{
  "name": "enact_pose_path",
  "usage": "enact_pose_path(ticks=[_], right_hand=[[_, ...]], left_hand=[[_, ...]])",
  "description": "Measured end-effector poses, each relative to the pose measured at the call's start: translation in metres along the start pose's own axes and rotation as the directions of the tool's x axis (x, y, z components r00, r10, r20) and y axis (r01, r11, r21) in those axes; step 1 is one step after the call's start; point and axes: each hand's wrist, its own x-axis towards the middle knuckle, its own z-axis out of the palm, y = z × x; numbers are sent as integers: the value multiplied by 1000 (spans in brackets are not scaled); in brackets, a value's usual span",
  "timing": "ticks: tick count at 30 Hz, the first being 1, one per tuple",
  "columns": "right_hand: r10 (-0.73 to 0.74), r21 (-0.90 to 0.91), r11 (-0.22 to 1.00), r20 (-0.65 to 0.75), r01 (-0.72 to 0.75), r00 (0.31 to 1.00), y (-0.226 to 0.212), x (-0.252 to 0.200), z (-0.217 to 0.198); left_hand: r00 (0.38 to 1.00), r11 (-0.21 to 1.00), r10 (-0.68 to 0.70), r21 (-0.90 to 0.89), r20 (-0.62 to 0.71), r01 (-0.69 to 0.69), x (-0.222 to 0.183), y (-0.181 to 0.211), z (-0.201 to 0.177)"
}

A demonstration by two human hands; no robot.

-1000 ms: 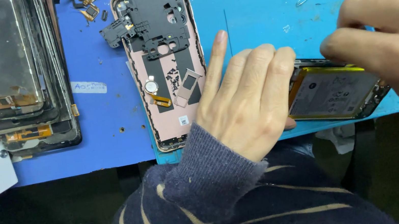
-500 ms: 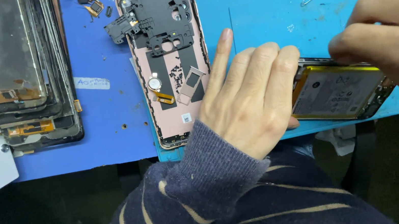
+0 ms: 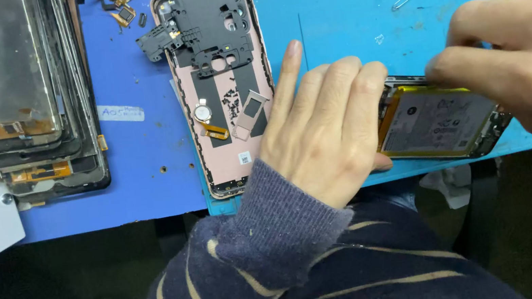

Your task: Prying and adjusting internal components of a disassembled smartphone during a repair process.

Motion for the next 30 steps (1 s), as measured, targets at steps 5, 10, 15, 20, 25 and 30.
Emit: enact_pose_path(ticks=[5, 10, 15, 20, 25, 30], right_hand=[[47, 102, 994, -67, -40, 997, 2, -4, 11], [23, 102, 995, -144, -8, 989, -3, 0, 4], [152, 389, 921, -272, -36, 950, 2, -7, 24], [106, 281, 959, -310, -15, 945, 1, -4, 13], [67, 7, 998, -142, -66, 988, -1, 3, 1], [7, 88, 996, -253, 16, 968, -4, 7, -5]], left_hand=[[1000, 1000, 13, 14, -26, -13, -3, 2, -1], [1000, 990, 19, 140, -21, -16, -4, 7, 2], [996, 974, 85, 214, -11, -80, -2, 11, 1], [997, 968, 78, 239, -11, -73, -1, 15, 3], [996, 964, 81, 258, -45, -66, -1, 22, 4], [997, 960, 24, 281, -69, -3, 2, 29, 5]])
